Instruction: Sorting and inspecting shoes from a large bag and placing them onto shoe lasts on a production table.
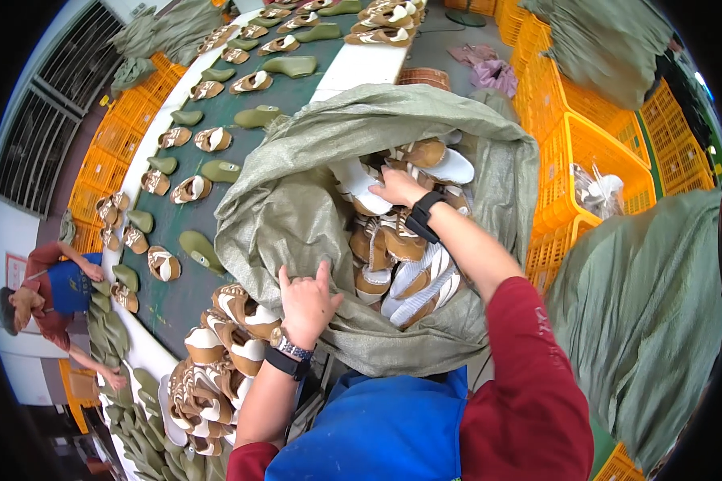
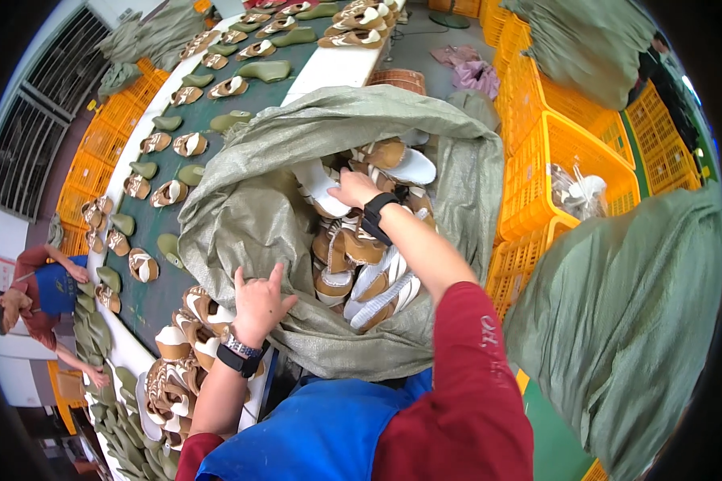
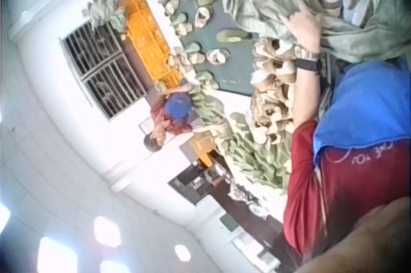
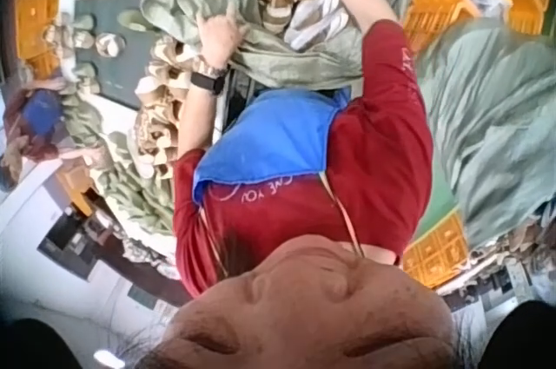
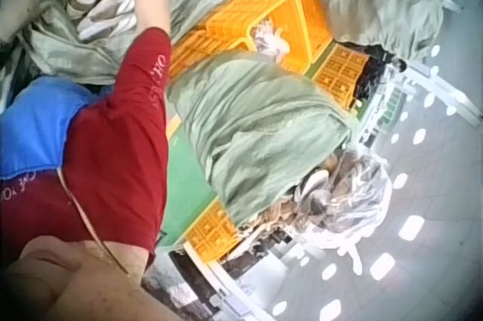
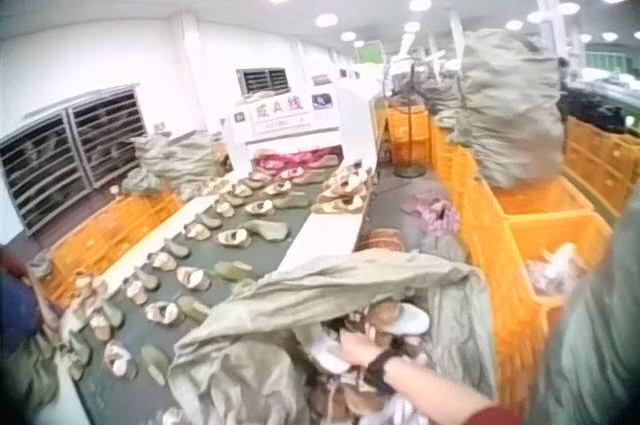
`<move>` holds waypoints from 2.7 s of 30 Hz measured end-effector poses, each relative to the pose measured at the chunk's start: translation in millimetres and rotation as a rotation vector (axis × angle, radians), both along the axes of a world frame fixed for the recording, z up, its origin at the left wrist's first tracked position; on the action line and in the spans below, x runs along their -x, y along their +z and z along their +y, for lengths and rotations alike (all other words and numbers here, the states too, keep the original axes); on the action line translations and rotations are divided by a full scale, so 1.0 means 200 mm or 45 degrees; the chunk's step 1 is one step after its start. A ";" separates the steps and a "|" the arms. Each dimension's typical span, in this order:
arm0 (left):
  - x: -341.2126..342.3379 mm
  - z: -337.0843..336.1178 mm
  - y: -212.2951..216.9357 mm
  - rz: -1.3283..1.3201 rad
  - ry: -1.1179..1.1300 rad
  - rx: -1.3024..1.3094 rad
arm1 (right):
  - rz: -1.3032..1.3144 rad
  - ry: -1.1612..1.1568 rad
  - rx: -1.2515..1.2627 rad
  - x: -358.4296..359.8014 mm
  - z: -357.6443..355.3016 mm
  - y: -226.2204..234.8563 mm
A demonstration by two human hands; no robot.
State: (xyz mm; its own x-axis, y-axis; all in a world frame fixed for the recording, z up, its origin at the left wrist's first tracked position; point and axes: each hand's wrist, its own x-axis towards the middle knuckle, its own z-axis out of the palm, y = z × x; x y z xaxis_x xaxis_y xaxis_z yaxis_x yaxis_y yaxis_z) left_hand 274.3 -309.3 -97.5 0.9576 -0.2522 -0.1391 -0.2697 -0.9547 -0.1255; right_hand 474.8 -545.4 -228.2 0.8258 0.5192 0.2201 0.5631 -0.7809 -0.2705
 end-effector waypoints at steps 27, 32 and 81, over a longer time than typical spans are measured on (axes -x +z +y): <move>-0.02 -0.24 0.15 -0.163 -0.222 0.796 | 0.797 -0.327 -0.922 0.70 -0.65 0.86; 0.01 -0.30 0.24 -0.432 -0.435 0.707 | 1.080 -0.250 -1.213 0.99 -0.62 1.03; 0.36 0.23 0.39 1.117 1.077 3.465 | 0.616 0.097 -0.788 0.22 -0.43 0.90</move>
State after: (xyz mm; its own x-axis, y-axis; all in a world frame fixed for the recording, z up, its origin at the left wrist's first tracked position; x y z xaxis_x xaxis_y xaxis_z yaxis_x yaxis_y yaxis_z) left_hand 201.3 -263.5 -19.8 0.8507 -0.3056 -0.4277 0.4313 0.8710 0.2355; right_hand 431.3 -632.1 -48.0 0.8707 0.4786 0.1130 0.3177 -0.3721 -0.8721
